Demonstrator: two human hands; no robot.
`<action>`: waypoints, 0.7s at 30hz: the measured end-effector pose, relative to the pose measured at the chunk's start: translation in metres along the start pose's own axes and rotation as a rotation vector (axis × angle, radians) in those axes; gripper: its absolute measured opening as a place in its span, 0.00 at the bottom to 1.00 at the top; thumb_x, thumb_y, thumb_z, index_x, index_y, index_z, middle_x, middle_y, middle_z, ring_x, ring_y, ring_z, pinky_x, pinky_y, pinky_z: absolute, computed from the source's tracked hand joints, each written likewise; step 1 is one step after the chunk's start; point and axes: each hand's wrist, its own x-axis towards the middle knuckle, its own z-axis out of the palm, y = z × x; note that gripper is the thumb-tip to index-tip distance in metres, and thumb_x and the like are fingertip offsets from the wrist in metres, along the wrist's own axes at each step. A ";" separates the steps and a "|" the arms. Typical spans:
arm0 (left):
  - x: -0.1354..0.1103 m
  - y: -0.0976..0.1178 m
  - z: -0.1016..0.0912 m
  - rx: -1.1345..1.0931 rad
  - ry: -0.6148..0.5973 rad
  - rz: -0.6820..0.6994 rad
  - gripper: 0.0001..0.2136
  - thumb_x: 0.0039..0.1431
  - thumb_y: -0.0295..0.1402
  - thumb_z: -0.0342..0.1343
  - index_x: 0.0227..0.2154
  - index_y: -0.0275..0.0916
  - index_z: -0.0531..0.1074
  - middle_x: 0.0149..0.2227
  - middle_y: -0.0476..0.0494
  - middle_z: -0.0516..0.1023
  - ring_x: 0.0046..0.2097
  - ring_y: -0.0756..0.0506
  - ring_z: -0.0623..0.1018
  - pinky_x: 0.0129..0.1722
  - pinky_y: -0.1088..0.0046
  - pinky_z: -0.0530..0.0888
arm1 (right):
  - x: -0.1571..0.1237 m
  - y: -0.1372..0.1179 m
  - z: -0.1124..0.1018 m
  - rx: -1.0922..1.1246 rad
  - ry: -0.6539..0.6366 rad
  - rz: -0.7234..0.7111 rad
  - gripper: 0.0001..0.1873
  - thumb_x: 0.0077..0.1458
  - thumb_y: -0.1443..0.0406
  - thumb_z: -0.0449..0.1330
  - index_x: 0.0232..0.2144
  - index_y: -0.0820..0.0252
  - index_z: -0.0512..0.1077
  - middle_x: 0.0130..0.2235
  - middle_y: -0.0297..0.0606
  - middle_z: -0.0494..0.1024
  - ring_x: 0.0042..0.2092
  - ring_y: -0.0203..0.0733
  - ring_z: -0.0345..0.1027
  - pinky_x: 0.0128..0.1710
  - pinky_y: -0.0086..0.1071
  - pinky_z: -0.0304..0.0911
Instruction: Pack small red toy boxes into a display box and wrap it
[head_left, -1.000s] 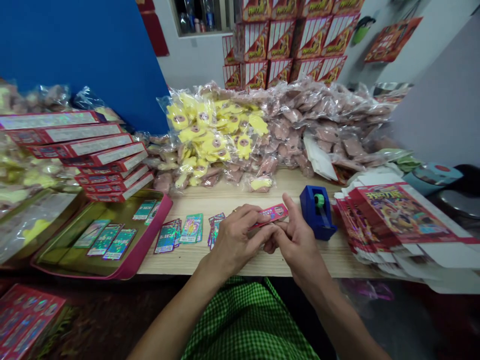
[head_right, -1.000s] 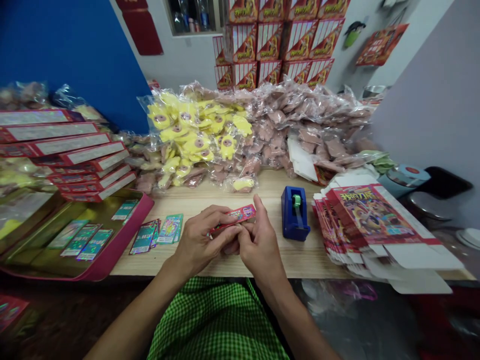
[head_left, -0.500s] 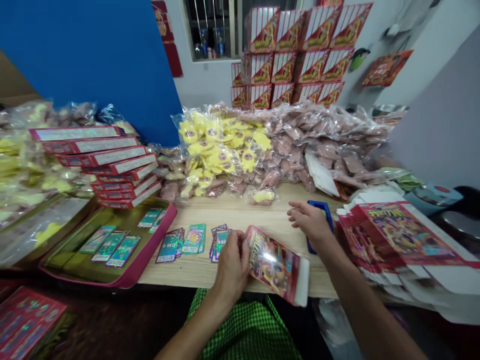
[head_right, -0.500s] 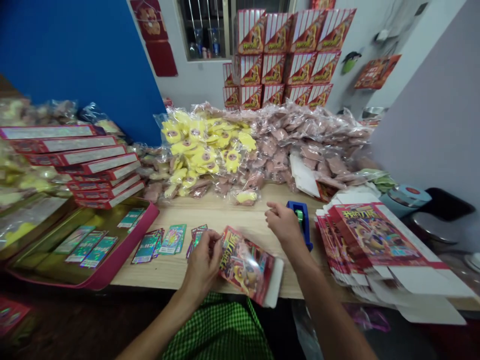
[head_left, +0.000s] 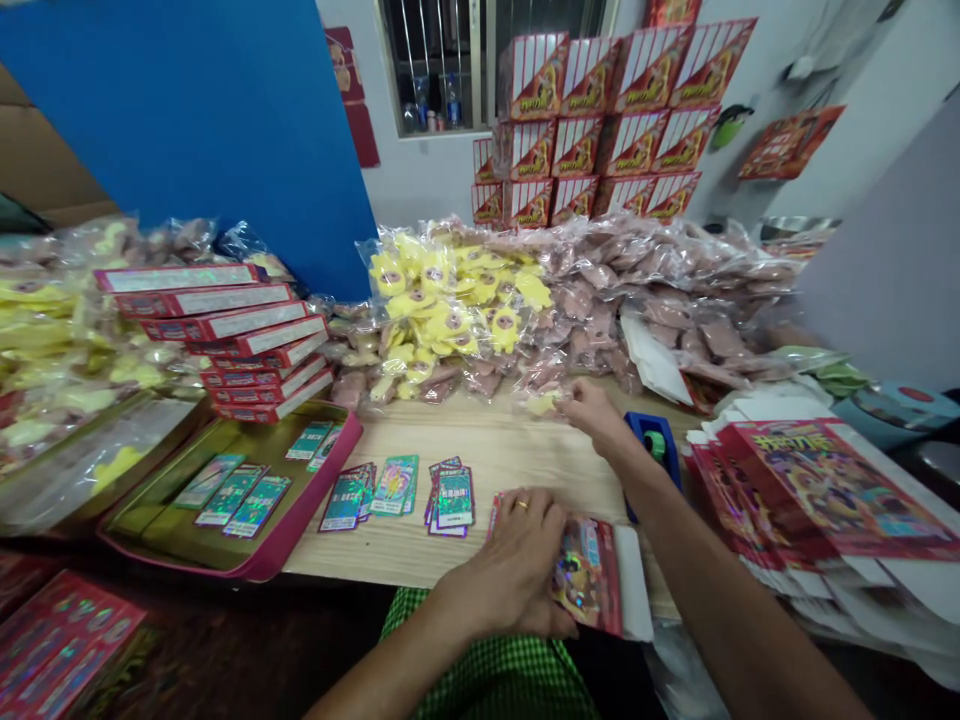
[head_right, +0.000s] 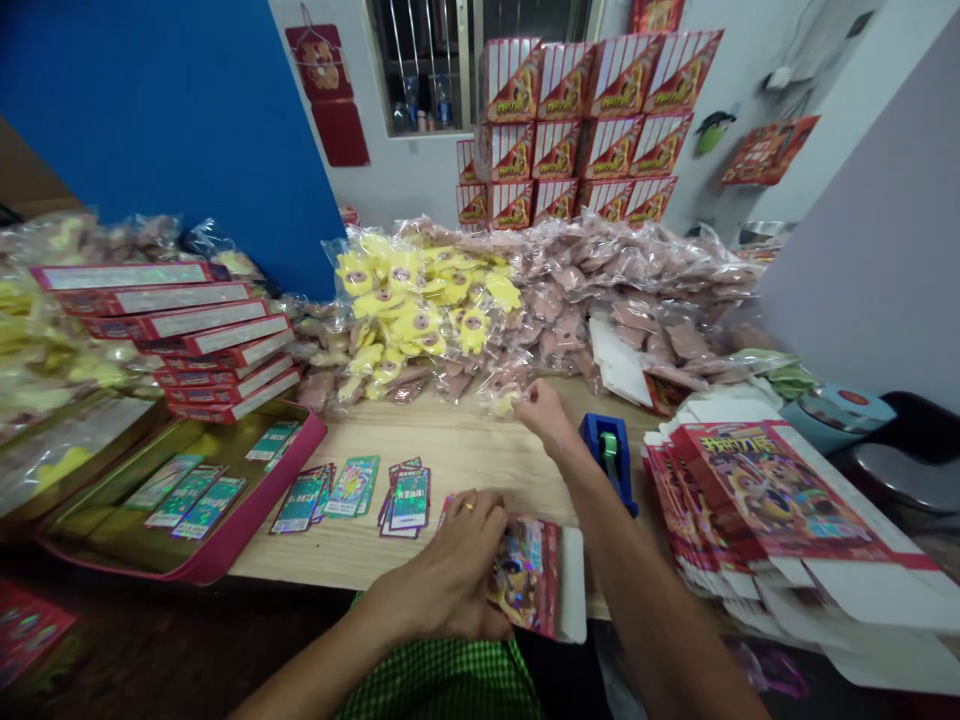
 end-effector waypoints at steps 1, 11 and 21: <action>0.001 0.002 0.000 -0.033 0.028 -0.056 0.42 0.33 0.35 0.77 0.53 0.37 0.64 0.55 0.33 0.69 0.55 0.30 0.71 0.57 0.47 0.71 | -0.006 -0.005 -0.010 0.029 0.005 0.018 0.10 0.47 0.61 0.62 0.28 0.57 0.64 0.24 0.30 0.67 0.27 0.38 0.65 0.24 0.27 0.61; 0.003 0.000 -0.006 -0.194 0.487 -0.387 0.47 0.34 0.39 0.77 0.57 0.42 0.57 0.50 0.39 0.71 0.51 0.34 0.73 0.51 0.50 0.72 | -0.086 -0.034 -0.091 0.363 -0.102 0.043 0.22 0.39 0.50 0.66 0.29 0.54 0.62 0.24 0.33 0.70 0.23 0.44 0.68 0.23 0.32 0.61; -0.003 0.018 0.012 0.191 0.710 -0.301 0.50 0.41 0.34 0.71 0.66 0.41 0.49 0.58 0.31 0.68 0.58 0.28 0.70 0.56 0.44 0.66 | -0.160 -0.054 -0.072 -0.679 0.472 -0.797 0.10 0.63 0.67 0.49 0.28 0.55 0.59 0.21 0.35 0.65 0.22 0.38 0.58 0.24 0.34 0.43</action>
